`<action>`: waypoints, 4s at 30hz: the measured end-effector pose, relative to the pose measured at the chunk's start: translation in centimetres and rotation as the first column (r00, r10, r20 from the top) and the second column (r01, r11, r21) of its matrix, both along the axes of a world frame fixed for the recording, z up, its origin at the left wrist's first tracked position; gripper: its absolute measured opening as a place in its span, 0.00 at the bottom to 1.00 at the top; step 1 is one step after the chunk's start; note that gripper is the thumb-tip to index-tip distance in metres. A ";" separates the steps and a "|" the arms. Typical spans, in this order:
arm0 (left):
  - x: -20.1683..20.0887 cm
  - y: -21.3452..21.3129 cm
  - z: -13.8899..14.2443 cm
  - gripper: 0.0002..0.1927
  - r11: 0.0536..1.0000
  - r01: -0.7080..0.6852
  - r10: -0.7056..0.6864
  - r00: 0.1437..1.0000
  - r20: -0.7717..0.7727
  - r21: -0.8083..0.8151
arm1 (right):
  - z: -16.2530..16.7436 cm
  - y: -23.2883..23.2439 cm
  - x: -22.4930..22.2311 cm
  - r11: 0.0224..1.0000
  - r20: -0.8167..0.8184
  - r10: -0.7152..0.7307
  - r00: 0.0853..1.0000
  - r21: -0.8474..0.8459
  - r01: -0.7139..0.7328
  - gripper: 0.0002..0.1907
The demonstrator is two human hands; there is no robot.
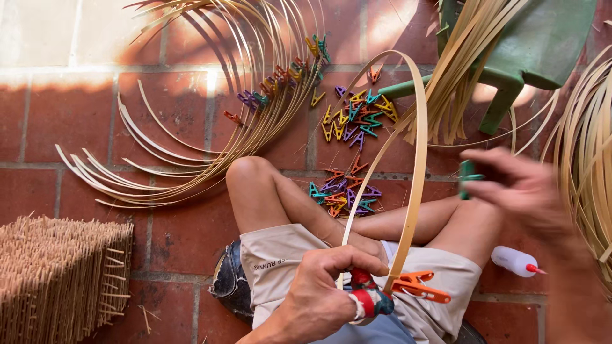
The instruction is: The person sits on a tiled floor and assembles thin bamboo strips into circular shapes. They apply glue to the ends of the strips, overlap them to form a loop, and secure the joint with a small clothespin. The person repeats this process for multiple strips, placing the finished circles on the floor.
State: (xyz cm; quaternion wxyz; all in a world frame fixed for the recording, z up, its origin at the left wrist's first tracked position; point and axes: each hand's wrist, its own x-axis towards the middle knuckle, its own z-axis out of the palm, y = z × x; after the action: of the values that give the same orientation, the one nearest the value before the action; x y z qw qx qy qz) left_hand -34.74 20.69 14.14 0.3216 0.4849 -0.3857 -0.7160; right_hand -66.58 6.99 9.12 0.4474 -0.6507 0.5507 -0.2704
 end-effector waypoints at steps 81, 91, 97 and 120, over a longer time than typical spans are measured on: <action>26.8 -20.9 -29.3 0.13 0.849 -0.518 0.503 0.734 0.457 -0.102 | -18.4 3.5 1.6 0.786 -0.233 -0.596 0.768 -0.365 0.499 0.11; 20.4 -12.9 -21.0 0.14 0.601 -0.521 0.794 0.475 0.379 -0.606 | -14.8 -16.1 3.3 0.415 -0.030 -0.697 0.716 -0.831 0.369 0.08; 10.3 -9.9 -21.7 0.18 0.723 -0.330 0.632 0.669 0.390 -0.606 | -13.9 -21.5 3.0 0.672 -0.318 -0.719 0.619 -0.546 0.500 0.13; 0.6 -14.3 -18.2 0.17 0.941 -0.274 0.286 0.958 0.031 -0.199 | -3.7 -4.9 5.2 0.611 0.573 -0.410 0.710 -0.405 0.680 0.12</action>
State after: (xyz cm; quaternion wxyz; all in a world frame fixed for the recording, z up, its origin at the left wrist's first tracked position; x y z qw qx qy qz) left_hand -34.14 6.35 -4.03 0.4542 0.5222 -0.3897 -0.6076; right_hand -61.34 2.05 5.40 0.2228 -0.4744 0.5020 -0.6879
